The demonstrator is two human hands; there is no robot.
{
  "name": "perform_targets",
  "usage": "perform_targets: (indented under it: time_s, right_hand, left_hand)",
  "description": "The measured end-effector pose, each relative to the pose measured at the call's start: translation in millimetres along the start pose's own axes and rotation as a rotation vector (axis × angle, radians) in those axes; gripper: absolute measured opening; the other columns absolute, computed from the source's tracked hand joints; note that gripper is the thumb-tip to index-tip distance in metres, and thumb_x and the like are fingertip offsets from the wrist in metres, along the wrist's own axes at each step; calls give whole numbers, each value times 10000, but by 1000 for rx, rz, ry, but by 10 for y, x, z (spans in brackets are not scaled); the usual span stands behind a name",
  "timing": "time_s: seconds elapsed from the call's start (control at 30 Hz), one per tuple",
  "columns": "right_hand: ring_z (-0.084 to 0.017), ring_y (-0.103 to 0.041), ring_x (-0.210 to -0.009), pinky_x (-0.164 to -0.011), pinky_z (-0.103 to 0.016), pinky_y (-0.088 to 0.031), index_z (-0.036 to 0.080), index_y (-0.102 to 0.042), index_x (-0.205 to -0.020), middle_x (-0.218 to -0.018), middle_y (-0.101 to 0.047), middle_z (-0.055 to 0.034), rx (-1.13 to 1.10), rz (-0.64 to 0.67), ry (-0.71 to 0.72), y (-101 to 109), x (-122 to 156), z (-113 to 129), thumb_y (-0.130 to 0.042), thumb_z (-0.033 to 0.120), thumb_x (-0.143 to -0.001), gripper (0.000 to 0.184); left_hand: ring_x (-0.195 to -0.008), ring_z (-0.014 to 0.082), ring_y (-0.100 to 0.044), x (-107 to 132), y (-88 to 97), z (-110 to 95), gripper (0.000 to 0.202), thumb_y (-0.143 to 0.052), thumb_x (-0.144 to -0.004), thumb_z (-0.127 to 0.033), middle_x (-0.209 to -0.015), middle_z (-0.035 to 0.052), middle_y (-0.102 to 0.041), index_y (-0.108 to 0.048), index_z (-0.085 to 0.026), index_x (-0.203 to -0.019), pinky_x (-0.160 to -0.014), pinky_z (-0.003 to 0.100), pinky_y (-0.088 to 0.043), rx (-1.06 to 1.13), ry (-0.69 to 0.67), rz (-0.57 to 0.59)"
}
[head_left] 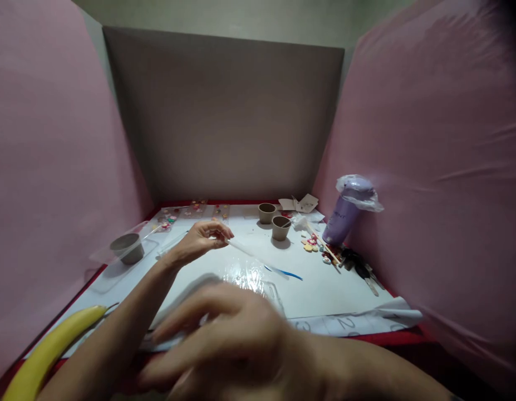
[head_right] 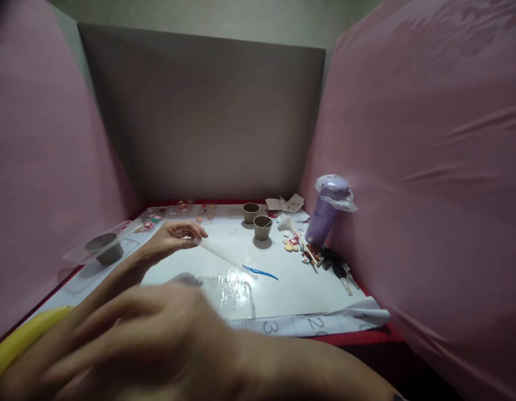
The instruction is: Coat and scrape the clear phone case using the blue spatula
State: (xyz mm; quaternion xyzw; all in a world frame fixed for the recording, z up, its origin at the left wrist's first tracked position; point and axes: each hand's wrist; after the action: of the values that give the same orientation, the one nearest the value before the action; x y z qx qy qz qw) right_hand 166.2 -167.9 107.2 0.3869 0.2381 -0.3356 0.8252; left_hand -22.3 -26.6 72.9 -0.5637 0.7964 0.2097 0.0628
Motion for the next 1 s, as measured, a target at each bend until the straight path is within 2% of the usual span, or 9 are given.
perform_targets:
  time_s: [0.03,0.1,0.13,0.27,0.33,0.57,0.7,0.87,1.0]
  right_hand:
    - [-145,-649,-911,-791,-276,-535,228,-700,-1021,-1020,-695,-50,-15,-85,-39,172,1,-46,-426,377,-988,313]
    - [-150,-636,-785,-697,-293,-524,225,-724,-956,-928,-708,-47,-33,-403,-204,478,51,-289,-539,354,-943,226]
    - [-142,-612,-710,-649,-292,-508,218,-733,-919,-889,-710,-46,-17,-469,-313,600,89,-464,-578,375,-918,220]
    - [-135,-583,-663,-513,-239,-410,152,-730,-928,-889,-720,-106,-170,-291,-758,827,252,-1189,-584,514,-870,395]
    - [-115,-566,-633,-494,-216,-370,123,-717,-958,-886,-721,-128,-327,-167,-862,835,305,-1423,-587,539,-858,447]
    - [-62,-458,-520,-436,-199,-230,123,-681,-1023,-879,-721,-115,-659,-37,-880,833,302,-1597,-693,424,-807,370]
    - [-51,-397,-483,-434,-208,-184,138,-656,-1056,-828,-717,-85,-672,-85,-809,782,278,-1540,-703,411,-800,377]
    - [-55,-409,-480,-428,-196,-192,166,-635,-1036,-797,-716,-56,-585,-181,-882,623,295,-1456,-731,428,-755,396]
    - [-47,-356,-448,-410,-197,-200,158,-640,-1013,-717,-695,-26,-564,-240,-844,498,363,-1463,-737,377,-741,362]
  left_hand:
    - [-789,170,-631,26,37,20,167,-810,-620,-272,-848,79,-704,-709,-163,-697,-727,282,-497,27,4,25]
    - [-831,186,-640,75,106,71,168,-815,-620,-270,-891,93,-711,-715,-166,-704,-749,290,-498,76,29,82]
    - [-850,190,-642,93,135,101,164,-812,-628,-267,-918,98,-713,-716,-168,-718,-762,295,-496,102,42,105]
    - [-907,192,-648,98,190,231,138,-790,-657,-241,-1002,99,-713,-702,-178,-743,-854,336,-485,220,54,140]
    - [-923,200,-649,74,193,285,134,-790,-651,-223,-1012,93,-712,-696,-177,-733,-895,360,-475,267,48,124]
    - [-1001,219,-629,91,211,371,68,-770,-675,-221,-1039,39,-716,-703,-222,-687,-987,378,-436,340,60,-11]
    - [-976,221,-642,132,202,395,85,-779,-647,-216,-1028,60,-720,-700,-212,-675,-968,375,-454,352,75,-51]
    - [-941,205,-650,171,130,418,116,-799,-608,-203,-1028,82,-721,-696,-195,-660,-929,350,-471,388,56,-54]
    - [-991,197,-638,209,46,414,84,-782,-655,-193,-1092,71,-707,-705,-200,-689,-955,343,-460,384,42,-61]
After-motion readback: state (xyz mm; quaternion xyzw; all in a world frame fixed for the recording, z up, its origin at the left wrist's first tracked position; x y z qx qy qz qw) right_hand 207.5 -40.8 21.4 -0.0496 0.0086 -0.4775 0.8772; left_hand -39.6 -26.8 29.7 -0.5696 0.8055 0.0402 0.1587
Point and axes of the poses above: each hand's wrist, its own x-axis away from the middle knuckle, its own y-axis out of the back of the hand, z = x × y
